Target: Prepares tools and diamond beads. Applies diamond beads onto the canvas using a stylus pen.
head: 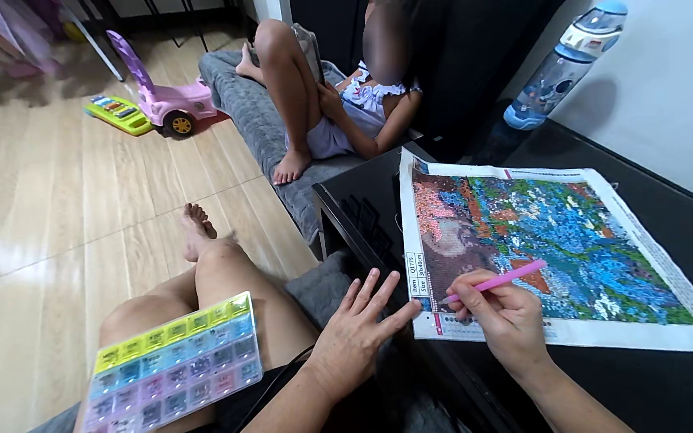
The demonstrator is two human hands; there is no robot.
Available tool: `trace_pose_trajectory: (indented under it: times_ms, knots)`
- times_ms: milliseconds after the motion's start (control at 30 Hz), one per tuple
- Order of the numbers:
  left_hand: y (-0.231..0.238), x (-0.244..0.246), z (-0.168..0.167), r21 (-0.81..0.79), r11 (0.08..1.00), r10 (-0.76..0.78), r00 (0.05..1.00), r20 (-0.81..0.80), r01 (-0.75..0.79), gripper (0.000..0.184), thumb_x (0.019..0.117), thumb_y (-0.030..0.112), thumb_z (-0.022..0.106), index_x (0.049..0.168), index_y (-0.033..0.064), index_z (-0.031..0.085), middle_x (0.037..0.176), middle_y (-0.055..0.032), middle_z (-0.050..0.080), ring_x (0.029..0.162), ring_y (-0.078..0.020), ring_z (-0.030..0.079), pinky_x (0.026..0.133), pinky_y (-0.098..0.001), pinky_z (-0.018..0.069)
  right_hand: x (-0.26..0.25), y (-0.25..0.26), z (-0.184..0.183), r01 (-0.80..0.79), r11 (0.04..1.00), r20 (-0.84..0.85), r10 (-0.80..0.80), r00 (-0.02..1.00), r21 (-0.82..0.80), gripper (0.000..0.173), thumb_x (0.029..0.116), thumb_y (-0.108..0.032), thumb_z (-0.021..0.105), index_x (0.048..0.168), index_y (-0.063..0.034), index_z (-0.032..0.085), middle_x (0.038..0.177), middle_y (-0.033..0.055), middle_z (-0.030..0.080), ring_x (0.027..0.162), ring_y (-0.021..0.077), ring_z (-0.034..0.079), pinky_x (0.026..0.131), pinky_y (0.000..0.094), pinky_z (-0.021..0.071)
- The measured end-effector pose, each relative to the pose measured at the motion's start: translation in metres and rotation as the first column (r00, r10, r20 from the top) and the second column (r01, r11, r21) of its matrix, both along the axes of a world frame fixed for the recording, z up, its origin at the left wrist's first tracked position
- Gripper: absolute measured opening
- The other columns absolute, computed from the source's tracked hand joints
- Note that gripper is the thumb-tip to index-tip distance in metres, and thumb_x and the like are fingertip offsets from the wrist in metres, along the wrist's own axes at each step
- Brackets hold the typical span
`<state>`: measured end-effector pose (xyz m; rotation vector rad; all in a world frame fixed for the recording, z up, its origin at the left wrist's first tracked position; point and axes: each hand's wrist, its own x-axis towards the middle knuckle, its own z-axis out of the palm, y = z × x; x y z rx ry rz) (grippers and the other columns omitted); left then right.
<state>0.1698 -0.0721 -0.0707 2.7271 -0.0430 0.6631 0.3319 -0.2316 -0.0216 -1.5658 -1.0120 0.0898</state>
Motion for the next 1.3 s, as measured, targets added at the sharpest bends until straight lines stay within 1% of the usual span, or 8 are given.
trace_pose_trajectory:
  times_ms: [133,300,400,600,767,1133,1300]
  knots:
    - [-0.0005,0.0,0.0002,-0.001,1.0,0.004,1.0,-0.004,-0.004,0.087,0.0684,-0.008,0.068,0.145,0.0316,0.058,0.156,-0.0166,0.047,0.146,-0.041,0.042,0.111,-0.0559,0.0444,-0.0008,-0.0015,-0.0007,-0.079,0.997,-0.024,0.079,0.997,-0.009,0.019,0.1009,-0.032,0.062,0.089,-0.0194,0.07,0.08,-0.0098,0.068,0.063,-0.0028,0.063,0.056,0.0132,0.0557]
    - [-0.0009,0.0001,0.0001,-0.007,1.0,0.007,1.0,0.004,-0.007,0.087,0.0672,-0.008,0.068,0.144,0.0319,0.059,0.156,-0.0165,0.047,0.145,-0.0411,0.042,0.11,-0.0562,0.0453,0.0004,-0.0018,-0.0024,-0.162,0.986,0.034,0.163,0.986,-0.032,0.023,0.1011,-0.031,0.061,0.087,-0.0153,0.07,0.079,-0.0082,0.067,0.064,-0.0036,0.063,0.058,0.0123,0.0549]
    - [-0.0008,0.0,-0.0002,-0.005,1.0,0.005,1.0,0.006,-0.005,0.087,0.0668,-0.008,0.068,0.144,0.0316,0.059,0.156,-0.0166,0.047,0.145,-0.0413,0.042,0.109,-0.0564,0.0454,0.0004,-0.0016,-0.0028,-0.186,0.982,0.046,0.187,0.981,-0.033,0.026,0.102,-0.033,0.061,0.086,-0.0142,0.069,0.079,-0.0078,0.067,0.065,-0.0039,0.063,0.059,0.0117,0.0546]
    - [-0.0006,-0.0001,-0.0004,-0.007,1.0,0.004,1.0,0.006,-0.004,0.086,0.0681,-0.008,0.067,0.144,0.0314,0.059,0.156,-0.0168,0.047,0.146,-0.0413,0.042,0.109,-0.0564,0.0452,0.0013,-0.0015,-0.0029,-0.197,0.98,0.049,0.199,0.979,-0.031,0.025,0.1019,-0.032,0.061,0.086,-0.014,0.069,0.079,-0.0076,0.067,0.065,-0.0036,0.063,0.059,0.0117,0.0544]
    - [-0.0006,0.0001,-0.0003,0.003,1.0,0.004,1.0,0.006,-0.004,0.087,0.067,-0.008,0.068,0.144,0.0315,0.059,0.156,-0.0167,0.047,0.145,-0.0407,0.042,0.109,-0.0558,0.0455,0.0014,-0.0008,-0.0038,-0.206,0.978,0.058,0.208,0.976,-0.031,0.025,0.1016,-0.03,0.062,0.085,-0.0125,0.069,0.079,-0.0068,0.067,0.065,-0.004,0.062,0.059,0.0111,0.0536]
    - [0.0,-0.0006,-0.0001,0.0,1.0,0.001,1.0,0.004,-0.001,0.087,0.0677,-0.008,0.067,0.144,0.032,0.058,0.157,-0.0162,0.046,0.145,-0.0409,0.042,0.11,-0.0554,0.0452,0.0012,-0.0006,-0.0041,-0.198,0.98,0.065,0.199,0.978,-0.018,0.023,0.1017,-0.03,0.062,0.087,-0.0139,0.07,0.081,-0.007,0.068,0.067,-0.0033,0.063,0.06,0.0118,0.0549]
    - [0.0001,-0.0003,0.0004,-0.005,1.0,0.001,1.0,-0.003,-0.001,0.085,0.0686,-0.008,0.067,0.144,0.0313,0.059,0.157,-0.0162,0.046,0.145,-0.0411,0.042,0.109,-0.056,0.0455,0.0003,-0.0011,-0.0026,-0.212,0.977,0.052,0.212,0.976,-0.014,0.024,0.1018,-0.031,0.062,0.086,-0.0142,0.07,0.08,-0.0076,0.068,0.067,-0.0037,0.063,0.06,0.0119,0.055]
